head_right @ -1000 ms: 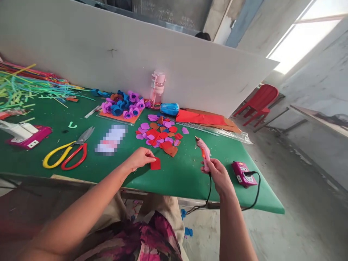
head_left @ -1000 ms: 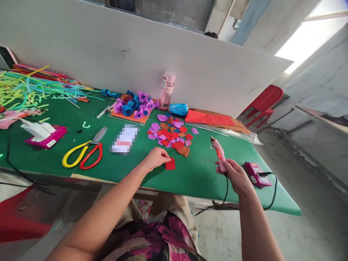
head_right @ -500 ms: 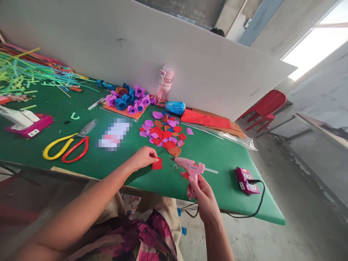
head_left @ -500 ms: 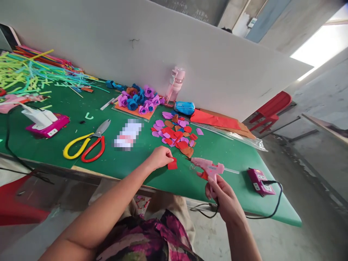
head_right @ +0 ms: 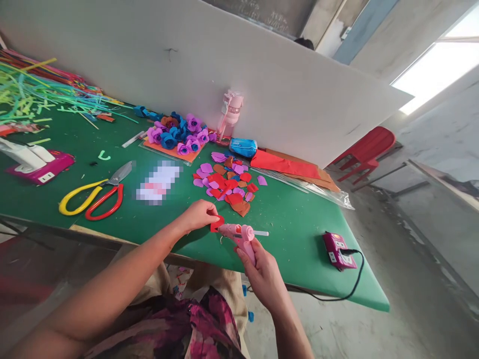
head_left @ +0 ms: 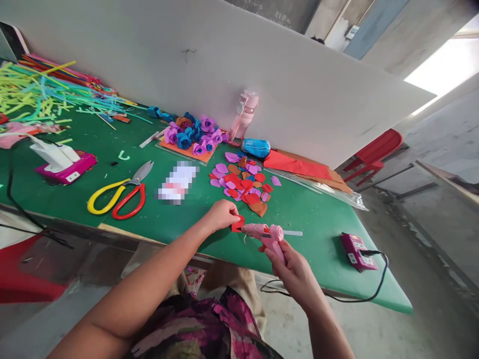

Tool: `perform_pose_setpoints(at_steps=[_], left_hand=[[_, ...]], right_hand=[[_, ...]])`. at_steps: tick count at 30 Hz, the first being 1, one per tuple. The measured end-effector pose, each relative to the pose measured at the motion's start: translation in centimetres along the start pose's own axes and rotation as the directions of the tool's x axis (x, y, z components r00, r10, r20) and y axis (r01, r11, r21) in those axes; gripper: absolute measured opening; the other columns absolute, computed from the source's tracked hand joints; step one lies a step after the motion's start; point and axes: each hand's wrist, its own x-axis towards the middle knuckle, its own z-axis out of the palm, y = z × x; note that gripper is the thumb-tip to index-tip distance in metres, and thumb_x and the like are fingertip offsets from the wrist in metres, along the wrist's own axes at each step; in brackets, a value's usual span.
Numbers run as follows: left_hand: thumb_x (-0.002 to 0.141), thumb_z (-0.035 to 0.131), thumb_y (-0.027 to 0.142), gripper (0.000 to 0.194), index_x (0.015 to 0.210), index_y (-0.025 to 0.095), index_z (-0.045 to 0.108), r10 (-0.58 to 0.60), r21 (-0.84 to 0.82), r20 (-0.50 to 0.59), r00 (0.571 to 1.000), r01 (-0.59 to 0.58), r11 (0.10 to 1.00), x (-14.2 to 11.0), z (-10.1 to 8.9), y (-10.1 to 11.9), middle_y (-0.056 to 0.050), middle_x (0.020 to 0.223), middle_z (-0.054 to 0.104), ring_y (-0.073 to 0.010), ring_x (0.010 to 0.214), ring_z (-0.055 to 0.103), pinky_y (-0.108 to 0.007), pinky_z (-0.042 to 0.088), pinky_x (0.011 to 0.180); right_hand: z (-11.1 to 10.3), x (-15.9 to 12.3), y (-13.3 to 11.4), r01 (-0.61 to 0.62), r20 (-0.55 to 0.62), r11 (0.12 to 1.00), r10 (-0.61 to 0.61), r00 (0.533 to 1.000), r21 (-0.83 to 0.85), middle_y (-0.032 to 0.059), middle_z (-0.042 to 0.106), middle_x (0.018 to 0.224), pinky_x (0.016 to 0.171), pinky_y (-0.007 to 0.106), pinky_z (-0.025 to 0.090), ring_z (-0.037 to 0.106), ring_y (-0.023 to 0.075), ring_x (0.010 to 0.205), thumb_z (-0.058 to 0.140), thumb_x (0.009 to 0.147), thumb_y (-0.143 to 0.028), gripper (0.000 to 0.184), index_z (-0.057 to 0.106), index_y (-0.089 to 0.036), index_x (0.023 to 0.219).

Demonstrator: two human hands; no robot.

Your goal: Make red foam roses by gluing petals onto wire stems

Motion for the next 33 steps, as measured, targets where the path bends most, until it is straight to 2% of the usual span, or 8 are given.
perform_pose_setpoints(at_steps=[9, 12, 17, 23, 33], left_hand=[[0.061, 0.058, 0.018, 0.007, 0.059, 0.014, 0.063, 0.015, -0.001, 0.01, 1.0, -0.015, 1.0, 0.09, 0.13, -0.44, -0.001, 0.057, 0.061, -0.0122, 0.054, 0.051, -0.023, 0.033, 0.051], [0.061, 0.057, 0.017, 0.007, 0.059, 0.014, 0.063, 0.018, 0.002, 0.009, 1.0, -0.018, 1.0, 0.12, 0.16, -0.51, -0.001, 0.057, 0.061, -0.0123, 0.054, 0.051, -0.023, 0.033, 0.051], [0.061, 0.058, 0.017, 0.007, 0.06, 0.014, 0.064, 0.009, 0.005, 0.016, 1.0, -0.009, 1.0, 0.12, 0.11, -0.45, -0.001, 0.057, 0.062, -0.0117, 0.054, 0.051, -0.022, 0.033, 0.05], [0.062, 0.057, 0.02, 0.009, 0.061, 0.014, 0.064, -0.002, 0.026, 0.036, 0.999, 0.001, 1.0, 0.13, 0.0, -0.42, 0.0, 0.059, 0.062, -0.012, 0.057, 0.053, -0.022, 0.034, 0.051], [0.061, 0.057, 0.02, 0.01, 0.062, 0.014, 0.064, 0.006, 0.013, 0.037, 0.999, -0.006, 1.0, 0.18, 0.07, -0.59, -0.001, 0.06, 0.063, -0.0124, 0.058, 0.054, -0.022, 0.035, 0.051]], right_hand=[[0.48, 0.09, -0.02, 0.025, 0.005, 0.998, -0.025, 1.0, -0.064, 0.0003, 0.056, 0.056, 0.046, 0.023, 0.034, 0.045, 0.0135, 0.047, 0.047, 0.083, -0.048, 0.038, 0.061, -0.016, 0.097], [0.4, 0.08, 0.02, 0.034, -0.003, 0.995, -0.035, 0.999, -0.089, 0.0015, 0.059, 0.06, 0.047, 0.023, 0.035, 0.047, 0.0141, 0.05, 0.047, 0.083, -0.047, 0.035, 0.061, -0.017, 0.094], [0.33, 0.21, -0.08, 0.06, 0.03, 0.994, -0.057, 0.998, -0.089, 0.0037, 0.064, 0.073, 0.05, 0.023, 0.038, 0.05, 0.0141, 0.054, 0.044, 0.086, -0.044, 0.035, 0.056, -0.016, 0.103], [0.4, 0.26, -0.42, 0.092, 0.041, 0.983, -0.086, 0.995, -0.162, 0.0008, 0.058, 0.064, 0.049, 0.022, 0.036, 0.049, 0.0138, 0.055, 0.041, 0.088, -0.042, 0.033, 0.055, -0.015, 0.1], [0.4, 0.27, -0.6, 0.103, 0.055, 0.978, -0.095, 0.994, -0.18, 0.0001, 0.056, 0.063, 0.049, 0.022, 0.036, 0.05, 0.0142, 0.055, 0.039, 0.089, -0.042, 0.03, 0.054, -0.016, 0.095]])
